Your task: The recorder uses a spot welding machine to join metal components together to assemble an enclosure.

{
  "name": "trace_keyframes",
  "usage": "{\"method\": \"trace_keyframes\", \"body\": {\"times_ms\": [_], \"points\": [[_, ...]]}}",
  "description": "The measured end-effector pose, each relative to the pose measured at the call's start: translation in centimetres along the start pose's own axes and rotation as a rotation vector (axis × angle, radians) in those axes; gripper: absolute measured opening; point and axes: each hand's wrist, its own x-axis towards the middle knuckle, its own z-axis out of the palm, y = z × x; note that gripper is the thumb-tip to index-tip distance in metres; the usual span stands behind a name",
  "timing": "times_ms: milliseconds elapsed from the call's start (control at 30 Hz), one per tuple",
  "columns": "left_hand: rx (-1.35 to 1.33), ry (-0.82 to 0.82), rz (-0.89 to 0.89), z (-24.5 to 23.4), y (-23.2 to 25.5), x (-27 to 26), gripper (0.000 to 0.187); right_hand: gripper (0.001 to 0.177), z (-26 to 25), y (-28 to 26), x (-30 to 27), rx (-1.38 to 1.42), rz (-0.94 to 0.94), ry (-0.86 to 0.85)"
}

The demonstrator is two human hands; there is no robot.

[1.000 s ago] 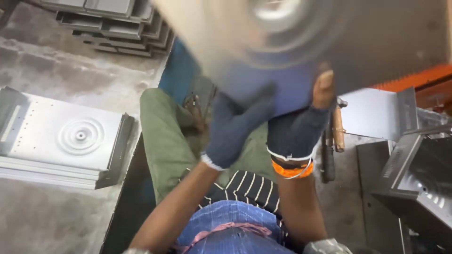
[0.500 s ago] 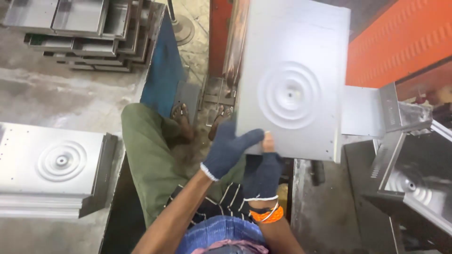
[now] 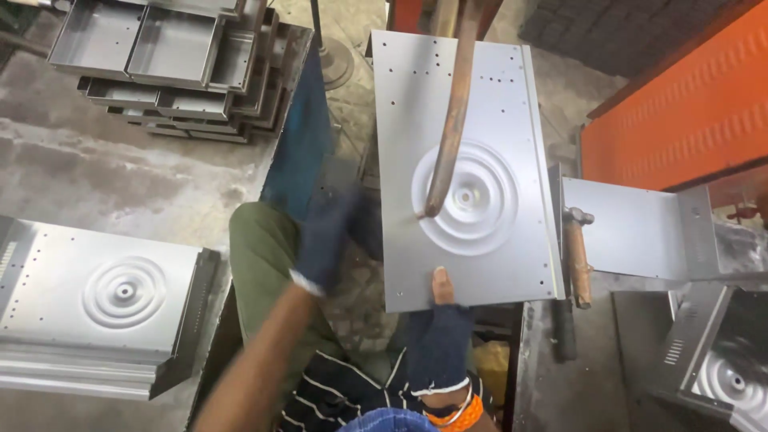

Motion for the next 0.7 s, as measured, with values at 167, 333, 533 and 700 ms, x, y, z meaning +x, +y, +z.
{"method": "trace_keyframes", "body": {"times_ms": [167,333,533,700], "points": [[0.512,0.208,-0.026,-8.0,-8.1,15.0,0.027,0.031,-2.9,2.3,2.0,-0.05,-0.089,-0.119],[1.121,0.224,0.36,-14.3,-21.6,26.5,0.052,0.029,-1.2,2.6,3.7,-0.096,-0.156,-0.094],[1.334,0.139,0.266,-15.5,-18.7,25.9,0.047,0.028,-1.3,2.4,3.8,-0.187,-0.204,-0.072],[1.546,0.363,0.23,-16.5,-18.4,16.6,0.015,0.028,-2.7,2.1,1.9,-0.276,-0.186,-0.097]]}}
